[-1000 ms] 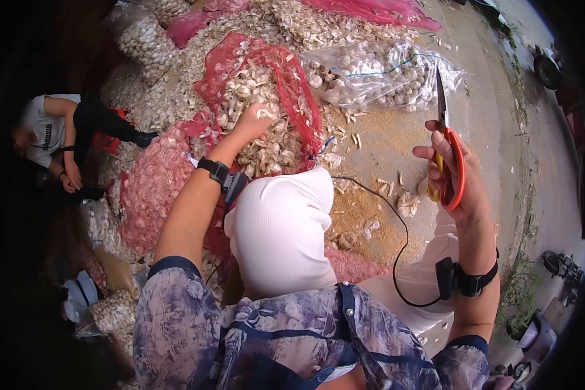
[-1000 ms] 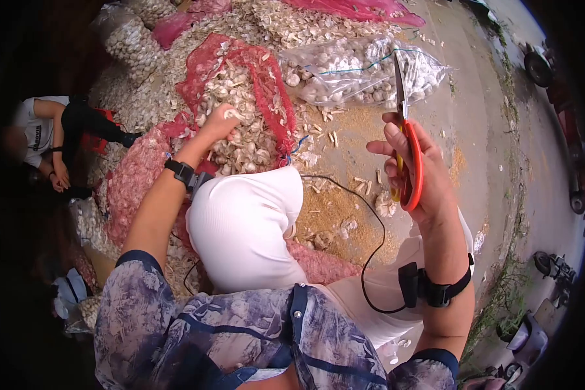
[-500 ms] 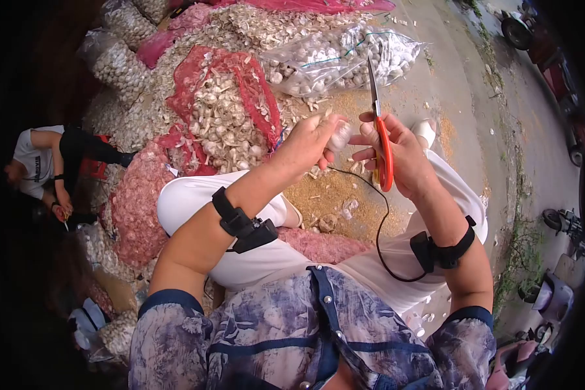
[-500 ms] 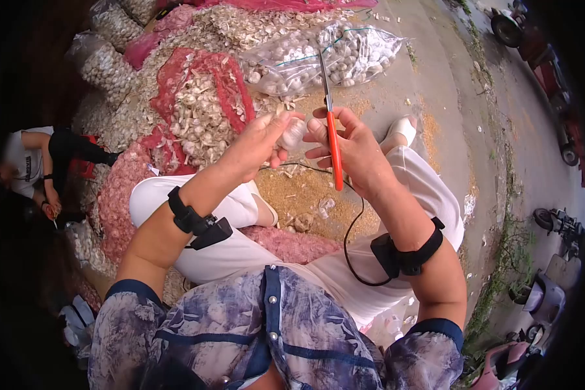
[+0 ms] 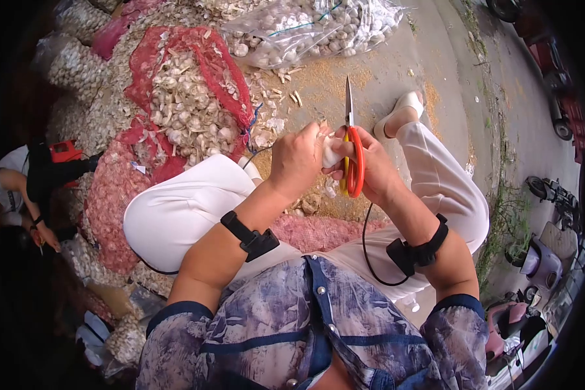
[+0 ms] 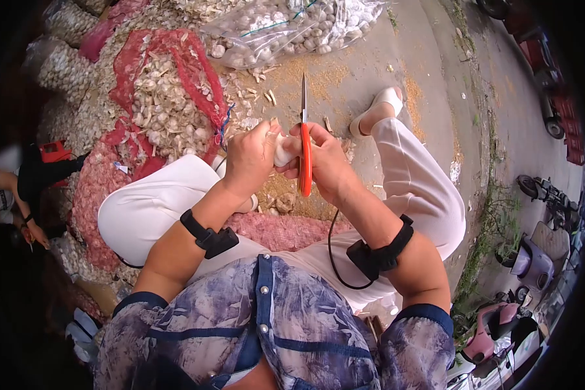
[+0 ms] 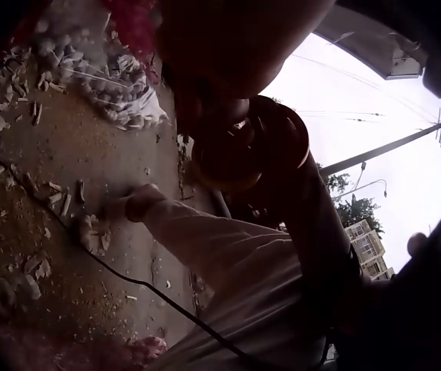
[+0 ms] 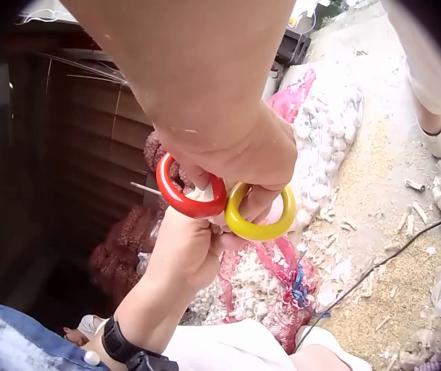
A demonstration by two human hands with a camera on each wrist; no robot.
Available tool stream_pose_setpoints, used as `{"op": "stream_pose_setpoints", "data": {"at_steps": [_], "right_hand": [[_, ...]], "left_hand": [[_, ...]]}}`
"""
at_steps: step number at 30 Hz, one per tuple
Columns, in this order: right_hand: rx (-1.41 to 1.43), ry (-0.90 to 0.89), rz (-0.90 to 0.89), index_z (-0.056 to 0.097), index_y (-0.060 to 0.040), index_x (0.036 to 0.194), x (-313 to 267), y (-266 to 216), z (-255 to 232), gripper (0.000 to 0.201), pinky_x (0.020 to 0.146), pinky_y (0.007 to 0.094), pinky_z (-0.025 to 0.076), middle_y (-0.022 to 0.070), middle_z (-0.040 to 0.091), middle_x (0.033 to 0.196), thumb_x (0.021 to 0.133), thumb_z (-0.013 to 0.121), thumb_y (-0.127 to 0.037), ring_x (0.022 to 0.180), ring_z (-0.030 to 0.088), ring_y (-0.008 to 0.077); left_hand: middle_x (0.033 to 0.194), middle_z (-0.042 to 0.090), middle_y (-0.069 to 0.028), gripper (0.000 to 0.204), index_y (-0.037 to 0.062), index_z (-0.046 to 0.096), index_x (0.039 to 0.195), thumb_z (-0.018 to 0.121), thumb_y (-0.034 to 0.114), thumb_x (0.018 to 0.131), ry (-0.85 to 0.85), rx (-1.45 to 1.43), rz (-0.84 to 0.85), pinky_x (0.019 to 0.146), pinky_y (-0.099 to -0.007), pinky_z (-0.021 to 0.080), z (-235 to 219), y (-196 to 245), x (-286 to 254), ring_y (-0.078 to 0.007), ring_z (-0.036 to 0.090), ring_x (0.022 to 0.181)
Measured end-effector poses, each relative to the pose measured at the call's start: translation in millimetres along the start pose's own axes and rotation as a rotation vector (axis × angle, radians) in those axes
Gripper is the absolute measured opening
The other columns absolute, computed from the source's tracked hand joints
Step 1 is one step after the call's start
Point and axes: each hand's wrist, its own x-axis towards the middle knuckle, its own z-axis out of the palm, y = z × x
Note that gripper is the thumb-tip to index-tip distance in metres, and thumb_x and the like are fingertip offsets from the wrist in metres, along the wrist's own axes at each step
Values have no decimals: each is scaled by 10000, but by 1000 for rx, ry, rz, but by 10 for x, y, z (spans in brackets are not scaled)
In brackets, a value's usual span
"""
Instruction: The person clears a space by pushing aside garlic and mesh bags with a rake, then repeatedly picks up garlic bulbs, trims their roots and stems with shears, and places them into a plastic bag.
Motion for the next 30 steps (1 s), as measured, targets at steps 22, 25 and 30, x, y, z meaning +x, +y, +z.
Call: {"op": "stream_pose_setpoints", "data": {"at_steps": [22,25,30], "right_hand": [[1,-69,-140,420,-64,1036,3,-81,219,242,492,295,487,143,611,843,913,553,-225,590,615,201],[297,-186,-16,412,-80,1048,-76,-96,183,214,488,314,474,171,610,838,907,493,-219,586,601,216],[394,-381,-28,414,-112,1090,-71,-63,12,217,503,300,466,272,635,974,925,452,-247,602,591,210]], "left_hand": [[656,612,-154,274,12,531,809,490,231,967,35,-154,-149,549,-439,456,-165,35,-2,-341,603,572],[579,493,-38,307,39,492,777,436,240,1001,115,-737,-599,440,-302,363,-143,-143,73,-160,461,458],[749,521,-13,219,24,557,1044,565,226,959,40,-660,-599,481,-207,435,-411,-290,123,-79,513,571]]}}
